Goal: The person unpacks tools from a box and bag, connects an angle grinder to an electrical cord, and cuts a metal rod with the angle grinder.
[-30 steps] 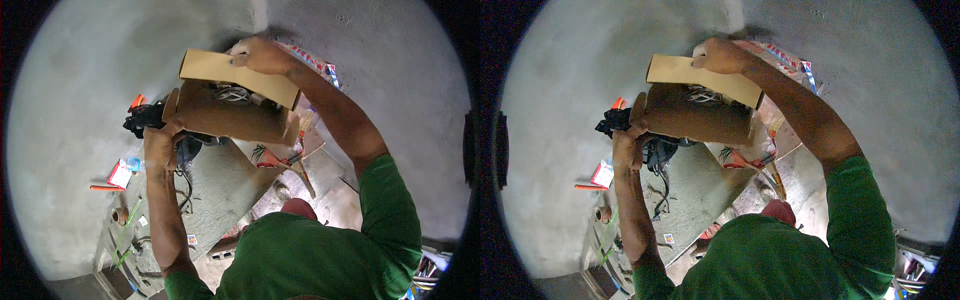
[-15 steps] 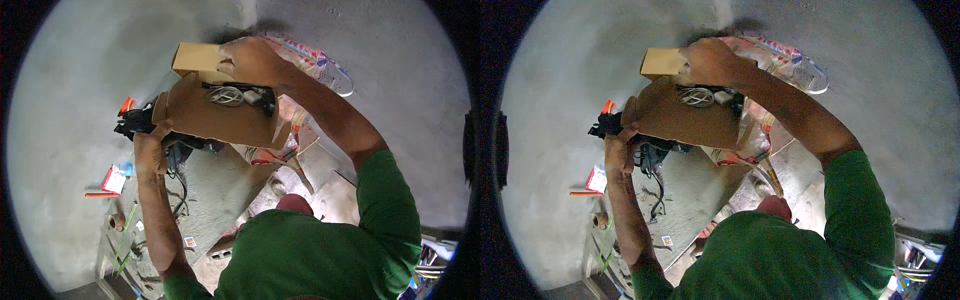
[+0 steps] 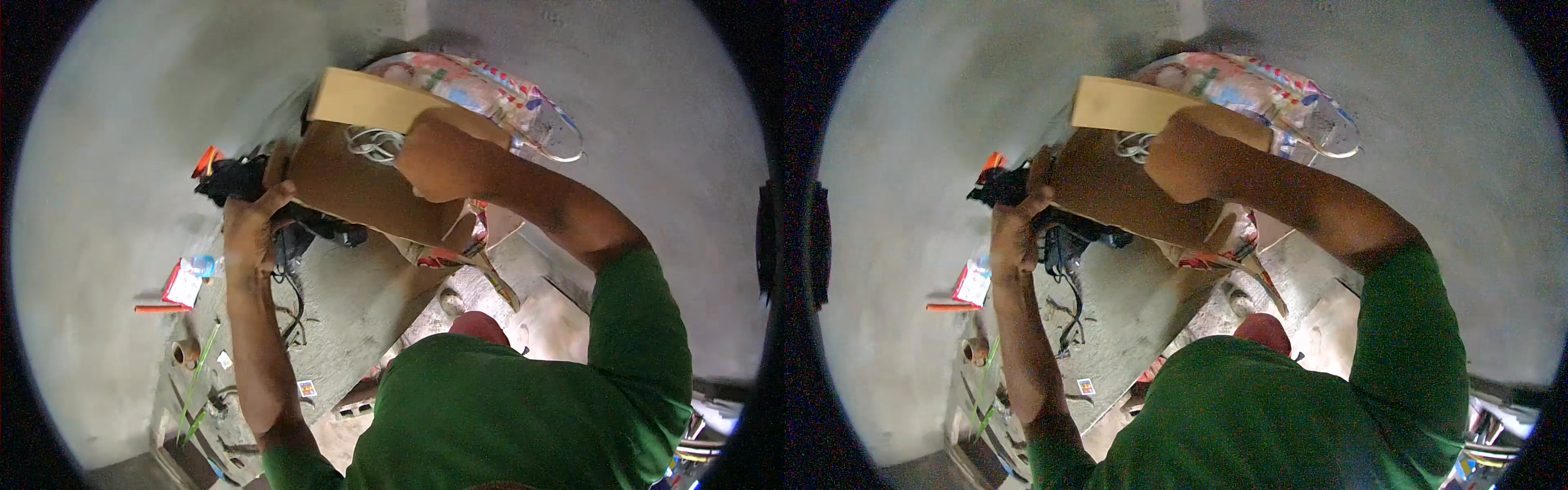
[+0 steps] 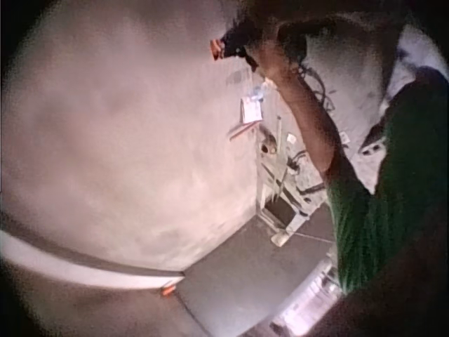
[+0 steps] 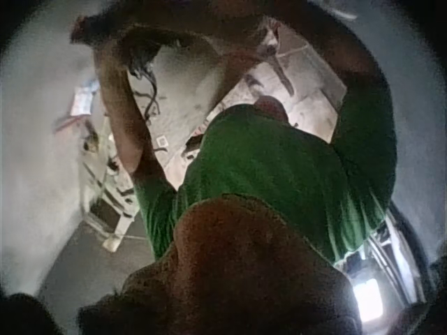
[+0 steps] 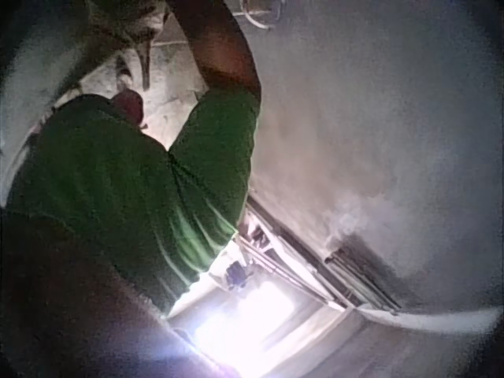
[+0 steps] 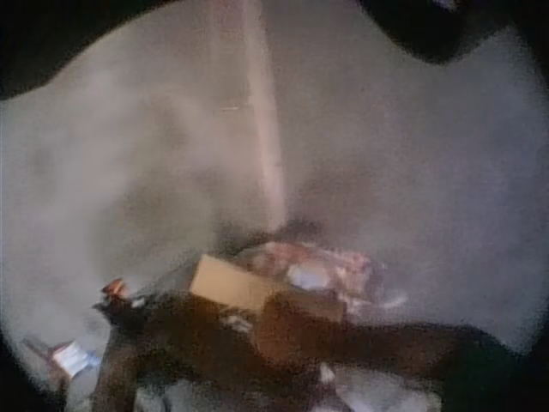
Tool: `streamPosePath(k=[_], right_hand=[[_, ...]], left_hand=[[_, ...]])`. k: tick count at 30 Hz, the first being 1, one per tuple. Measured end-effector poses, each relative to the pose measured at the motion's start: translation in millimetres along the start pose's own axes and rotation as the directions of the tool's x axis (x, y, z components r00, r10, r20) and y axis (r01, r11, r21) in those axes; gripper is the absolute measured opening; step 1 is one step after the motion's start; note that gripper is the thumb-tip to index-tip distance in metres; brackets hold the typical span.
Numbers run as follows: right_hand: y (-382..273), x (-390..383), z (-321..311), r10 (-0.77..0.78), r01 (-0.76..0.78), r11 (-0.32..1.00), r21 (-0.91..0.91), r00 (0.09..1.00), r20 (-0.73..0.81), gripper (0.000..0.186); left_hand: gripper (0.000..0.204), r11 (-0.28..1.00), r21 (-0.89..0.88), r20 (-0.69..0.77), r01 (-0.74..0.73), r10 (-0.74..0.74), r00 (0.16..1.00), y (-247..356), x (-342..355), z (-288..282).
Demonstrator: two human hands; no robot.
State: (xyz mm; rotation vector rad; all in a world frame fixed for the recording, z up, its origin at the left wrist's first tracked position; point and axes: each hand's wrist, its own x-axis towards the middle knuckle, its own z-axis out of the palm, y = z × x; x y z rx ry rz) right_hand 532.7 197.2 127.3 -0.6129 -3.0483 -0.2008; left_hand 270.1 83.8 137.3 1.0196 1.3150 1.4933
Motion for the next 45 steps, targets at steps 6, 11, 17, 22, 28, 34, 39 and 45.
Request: streamPosePath(k=[6,11,17,22,28,34,39,45], right_hand=[[-9,3,47,0.128,-0.111,0.992,-0.067,0.912,0.389,0.016],[18,-14,134,0.128,-0.116,0.992,-0.057,0.94,0.315,0.017],[7,-14,130,0.13,-0.108,0.982,-0.153,0.981,0.145,0.016],[2,-3,101,0.162,-0.069,0.955,-0.289,0.936,0.313,0.023],[20,-3,143,0.308,-0.223,0.905,-0.364,0.931,0.197,0.035],[-11,-17,89,0.277,-0.267,0.96,-0.087,0.953,0.123,0.051],[-63,-8,54,0.246,-0.263,0.963,0.049,0.943,0.223,0.041],[-104,-24,-31,0.181,-0.251,0.867,0.431,0.963,0.198,0.035]], left_hand=[[0.044,0.99,0.137,-0.06,0.021,-0.013,0.998,-1,1,-8],[0.045,0.994,0.092,-0.045,0.051,-0.047,0.998,-15,4,-21],[0.047,0.971,0.206,-0.088,0.123,-0.107,0.99,-29,8,-35],[0.033,0.992,0.129,-0.044,-0.007,0.013,0.999,-37,17,-37],[0.028,0.986,0.161,-0.09,0.044,-0.03,0.996,-41,20,-30],[0.053,0.975,0.151,-0.11,0.161,-0.146,0.983,-46,17,-35],[0.044,0.989,0.125,-0.12,0.078,-0.063,0.991,-58,27,-40],[0.04,0.997,0.071,-0.094,-0.013,0.02,0.995,-42,18,-42]])
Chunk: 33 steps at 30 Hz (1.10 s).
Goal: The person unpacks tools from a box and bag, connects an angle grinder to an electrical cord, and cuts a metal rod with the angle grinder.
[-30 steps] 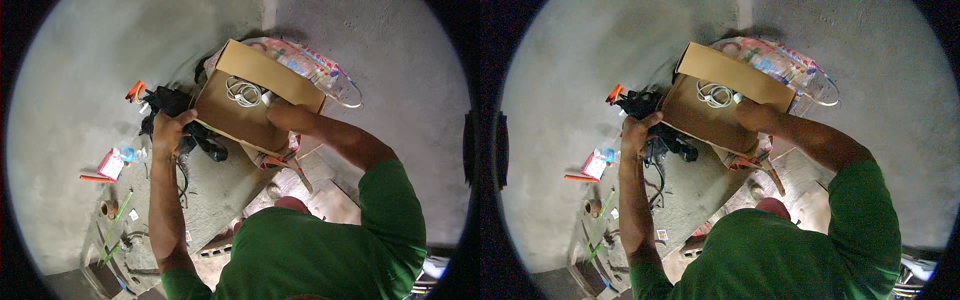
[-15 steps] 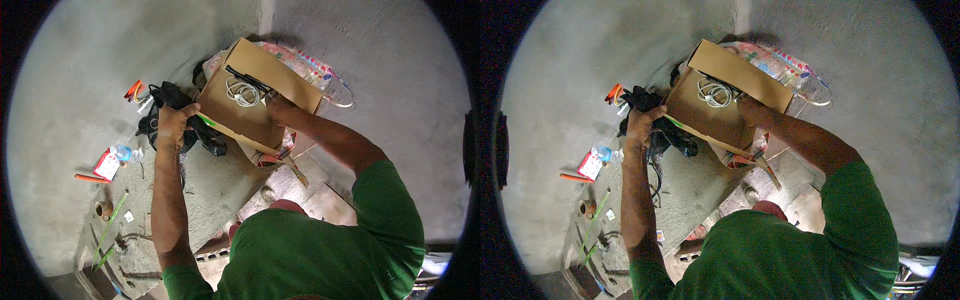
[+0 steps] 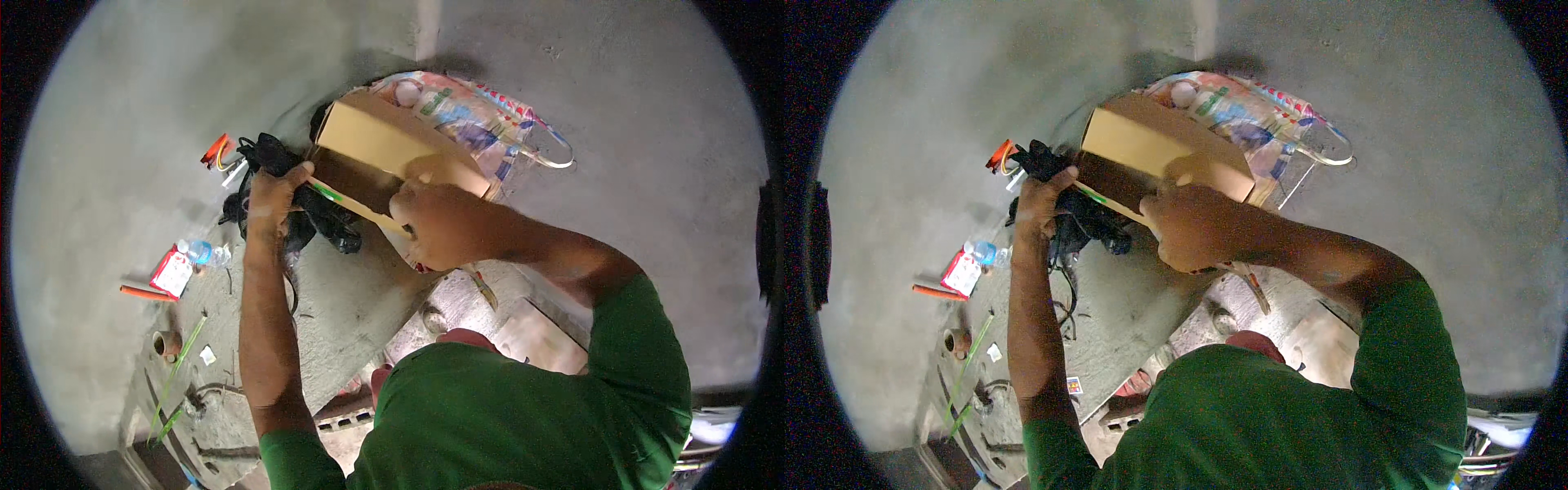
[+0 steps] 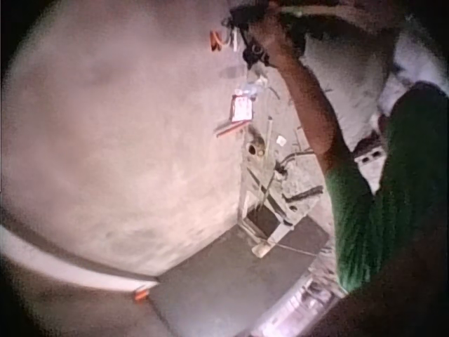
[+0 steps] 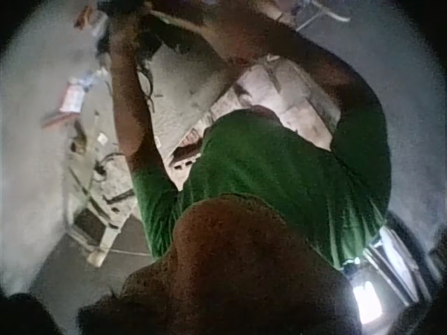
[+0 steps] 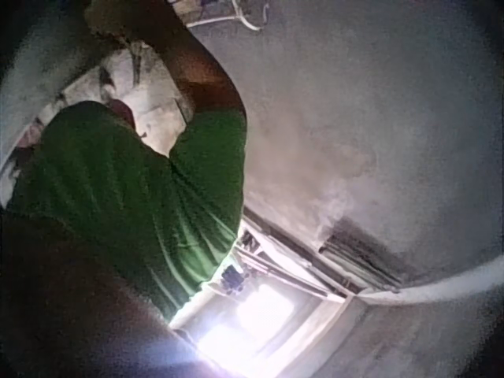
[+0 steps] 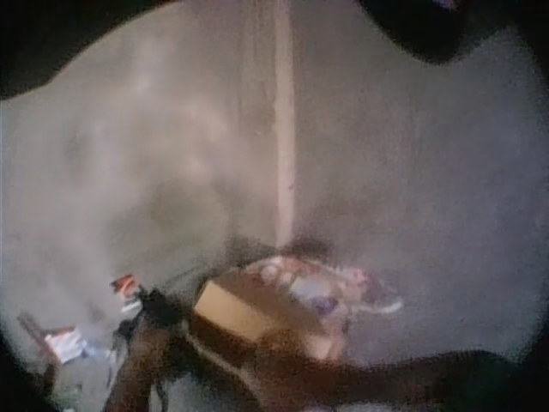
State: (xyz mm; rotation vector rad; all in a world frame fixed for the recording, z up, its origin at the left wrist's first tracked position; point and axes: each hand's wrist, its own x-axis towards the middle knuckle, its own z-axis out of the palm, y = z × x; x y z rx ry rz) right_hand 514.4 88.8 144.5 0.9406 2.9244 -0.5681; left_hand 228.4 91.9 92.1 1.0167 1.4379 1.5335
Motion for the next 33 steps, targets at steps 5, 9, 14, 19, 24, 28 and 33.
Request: streamPosePath(k=[5,9,14,19,24,28,33], right_hand=[[51,-42,-44,0.044,0.23,0.606,0.761,0.946,-0.321,0.038],[84,-55,-23,0.019,0.507,-0.118,0.854,0.861,-0.508,0.044],[102,-26,28,0.33,0.54,0.305,0.785,0.713,-0.618,0.047],[122,-5,50,0.408,0.592,-0.039,0.805,0.745,-0.528,0.039],[148,-6,60,0.48,0.56,-0.554,0.616,0.819,-0.313,0.033],[174,-12,79,0.566,0.483,0.229,0.845,0.641,-0.519,0.032],[188,-27,84,0.638,0.52,0.192,0.832,0.578,-0.509,0.037]], left_hand=[[0.034,0.996,0.016,-0.071,0.088,-0.086,0.994,42,-4,-45],[0.028,0.993,-0.115,-0.037,0.019,-0.023,0.999,105,-1,-61],[0.023,0.942,-0.334,-0.011,-0.045,0.044,0.999,160,13,-69],[0.036,0.816,-0.577,-0.136,-0.031,-0.058,0.989,169,38,-21],[0.032,0.651,-0.757,-0.234,-0.045,-0.206,0.95,127,54,45],[0.036,0.589,-0.8,-0.083,0.113,-0.295,0.952,75,82,53],[0.042,0.655,-0.749,-0.17,0.096,-0.331,0.928,61,97,91]])
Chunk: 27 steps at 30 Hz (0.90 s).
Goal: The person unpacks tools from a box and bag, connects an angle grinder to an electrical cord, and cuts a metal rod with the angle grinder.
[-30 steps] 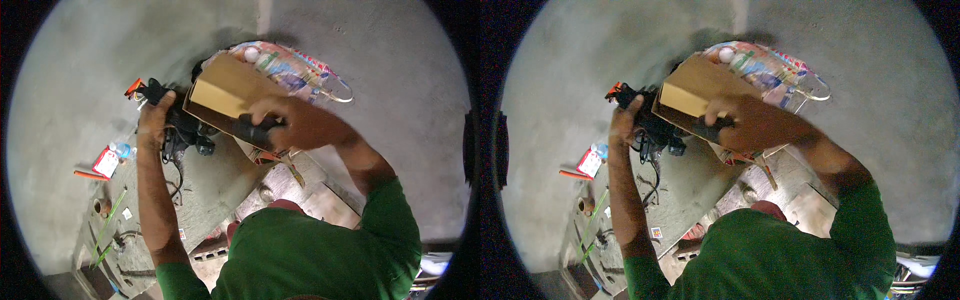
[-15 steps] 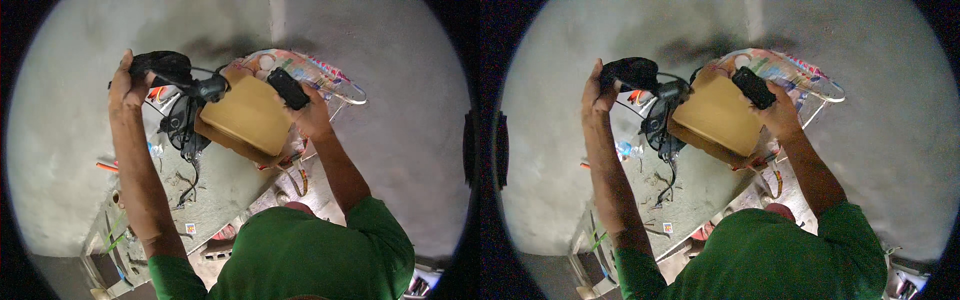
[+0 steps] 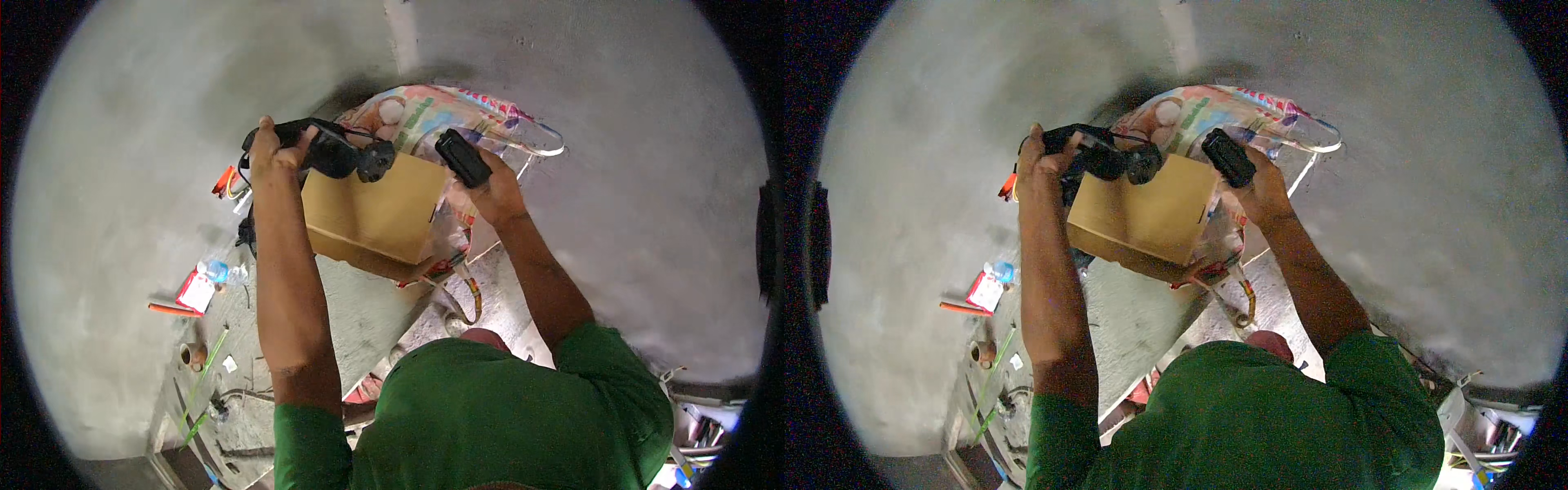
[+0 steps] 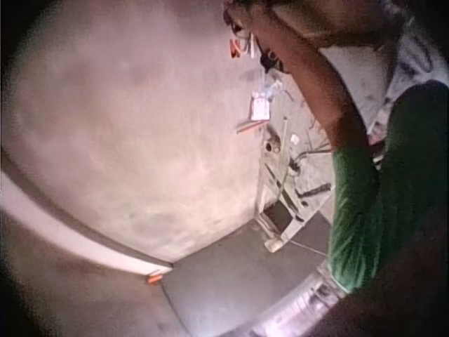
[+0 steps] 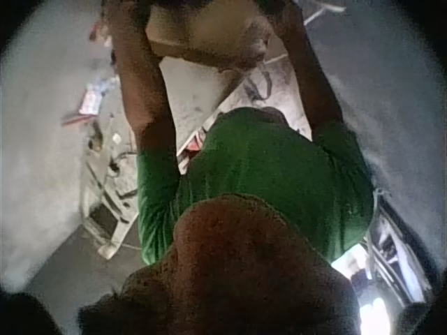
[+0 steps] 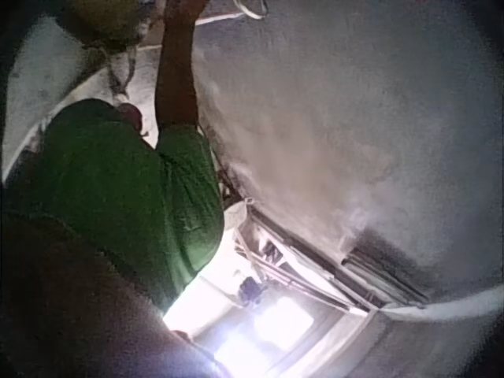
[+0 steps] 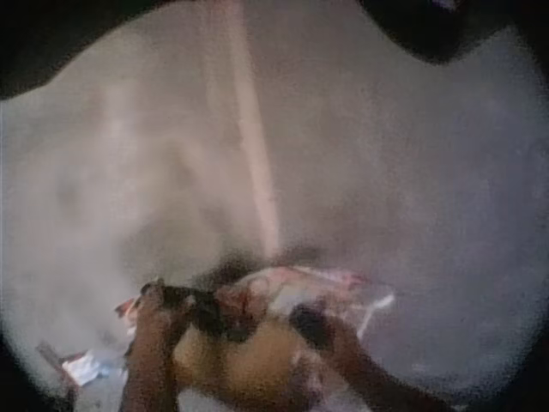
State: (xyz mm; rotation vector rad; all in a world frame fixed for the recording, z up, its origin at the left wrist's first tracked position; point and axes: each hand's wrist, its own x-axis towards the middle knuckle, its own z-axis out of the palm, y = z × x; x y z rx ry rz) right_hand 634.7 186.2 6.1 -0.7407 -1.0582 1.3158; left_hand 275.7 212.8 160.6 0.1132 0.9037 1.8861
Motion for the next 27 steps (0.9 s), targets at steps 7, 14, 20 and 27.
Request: streamPosePath(k=[7,14,20,27], right_hand=[[40,5,0,0.033,-0.042,0.995,0.092,0.995,0.096,0.038],[14,4,32,0.2,-0.26,0.85,0.458,0.964,0.177,0.035],[19,19,45,0.223,-0.332,0.674,0.66,0.943,0.247,0.044],[12,37,43,0.165,-0.272,0.756,0.596,0.959,0.228,0.035]], left_hand=[[0.052,0.985,0.117,-0.021,-0.126,0.129,0.991,-26,49,18],[0.064,0.947,0.307,-0.083,-0.096,0.127,0.988,-55,82,17],[0.067,0.897,0.441,-0.008,-0.006,0.01,1.0,-56,131,-20],[0.071,0.842,0.537,-0.03,0.053,-0.043,0.999,-72,120,-17]])
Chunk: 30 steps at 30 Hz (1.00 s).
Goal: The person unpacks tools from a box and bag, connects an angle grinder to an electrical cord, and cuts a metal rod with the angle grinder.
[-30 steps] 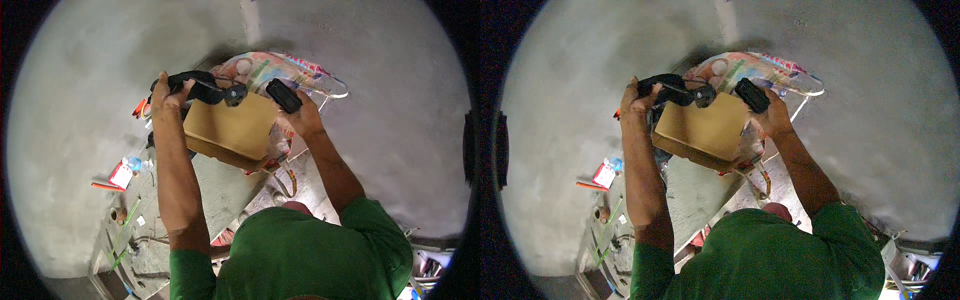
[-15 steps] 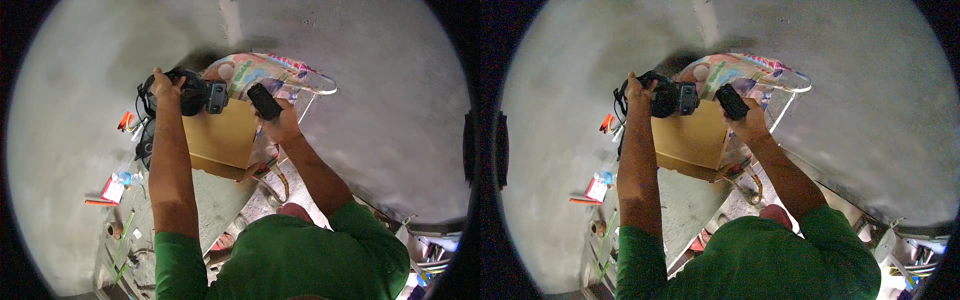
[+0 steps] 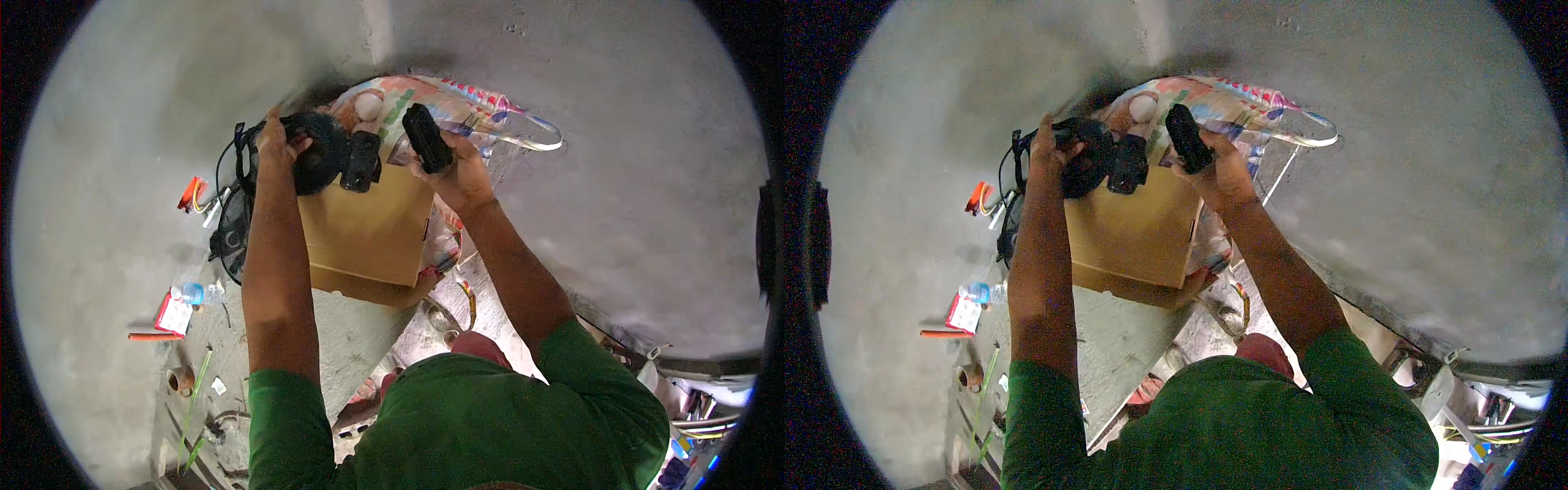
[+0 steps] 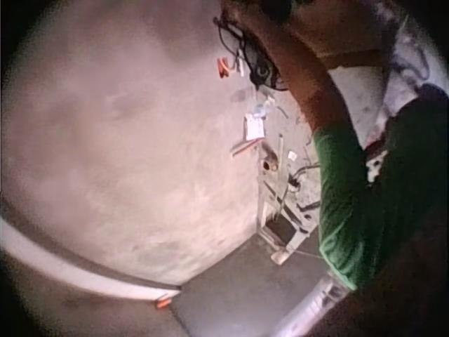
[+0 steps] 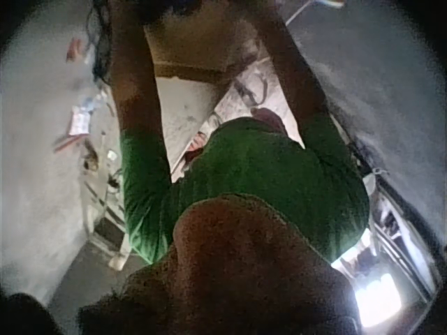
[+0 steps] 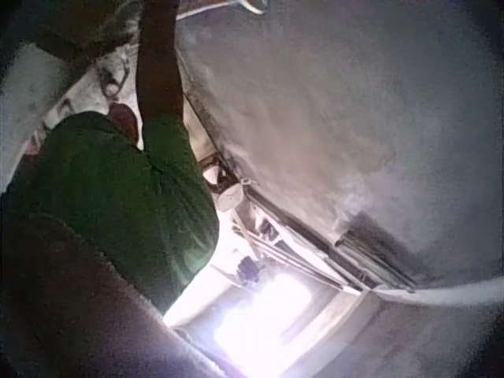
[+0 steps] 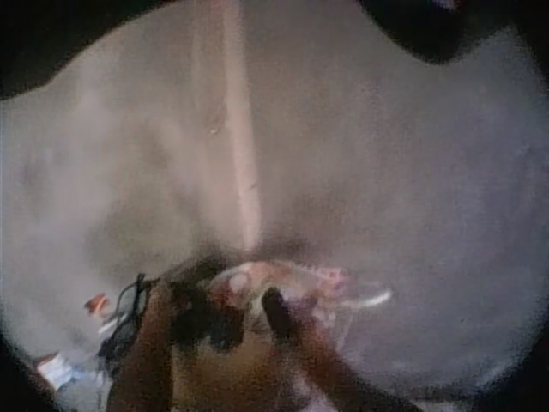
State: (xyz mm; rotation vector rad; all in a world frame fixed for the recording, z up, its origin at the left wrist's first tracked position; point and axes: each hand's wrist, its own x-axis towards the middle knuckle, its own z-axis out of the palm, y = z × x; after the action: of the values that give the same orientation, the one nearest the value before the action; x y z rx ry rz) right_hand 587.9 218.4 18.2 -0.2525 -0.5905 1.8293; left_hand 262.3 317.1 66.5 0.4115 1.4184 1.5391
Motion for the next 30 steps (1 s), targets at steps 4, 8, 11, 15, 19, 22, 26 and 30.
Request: streamPosePath(k=[4,8,11,15,19,22,26,30], right_hand=[[4,-4,16,-0.018,0.019,1.0,0.012,0.998,-0.062,0.038],[6,0,6,0.007,0.002,0.995,0.098,0.997,-0.083,0.039],[8,6,0,0.035,-0.035,0.999,0.04,0.999,0.006,0.045],[10,12,16,0.038,-0.048,0.993,0.105,0.995,0.096,0.05],[-9,7,20,0.078,-0.101,0.992,0.081,0.965,0.25,0.053],[-23,4,28,0.09,-0.033,0.973,-0.23,0.966,0.243,0.053],[-32,-1,75,0.082,0.017,0.913,-0.407,0.971,0.224,0.05],[-37,13,83,0.208,0.001,0.792,-0.61,0.94,0.271,0.048]], left_hand=[[0.071,1.0,0.024,0.032,0.011,-0.012,0.999,1,4,-6],[0.065,0.994,0.065,0.089,-0.084,0.078,0.993,-8,-5,-4],[0.059,0.989,0.06,0.143,-0.138,0.128,0.981,-9,-5,-14],[0.049,0.963,0.006,0.223,-0.271,0.263,0.939,-8,-16,-30],[0.042,0.918,0.148,0.307,-0.368,0.312,0.899,19,-66,-20],[0.047,0.88,0.247,0.53,-0.405,0.227,0.817,39,-128,-7],[0.051,0.882,0.27,0.663,-0.385,0.119,0.739,38,-189,-2],[0.048,0.895,0.153,0.746,-0.42,0.174,0.643,27,-196,1]])
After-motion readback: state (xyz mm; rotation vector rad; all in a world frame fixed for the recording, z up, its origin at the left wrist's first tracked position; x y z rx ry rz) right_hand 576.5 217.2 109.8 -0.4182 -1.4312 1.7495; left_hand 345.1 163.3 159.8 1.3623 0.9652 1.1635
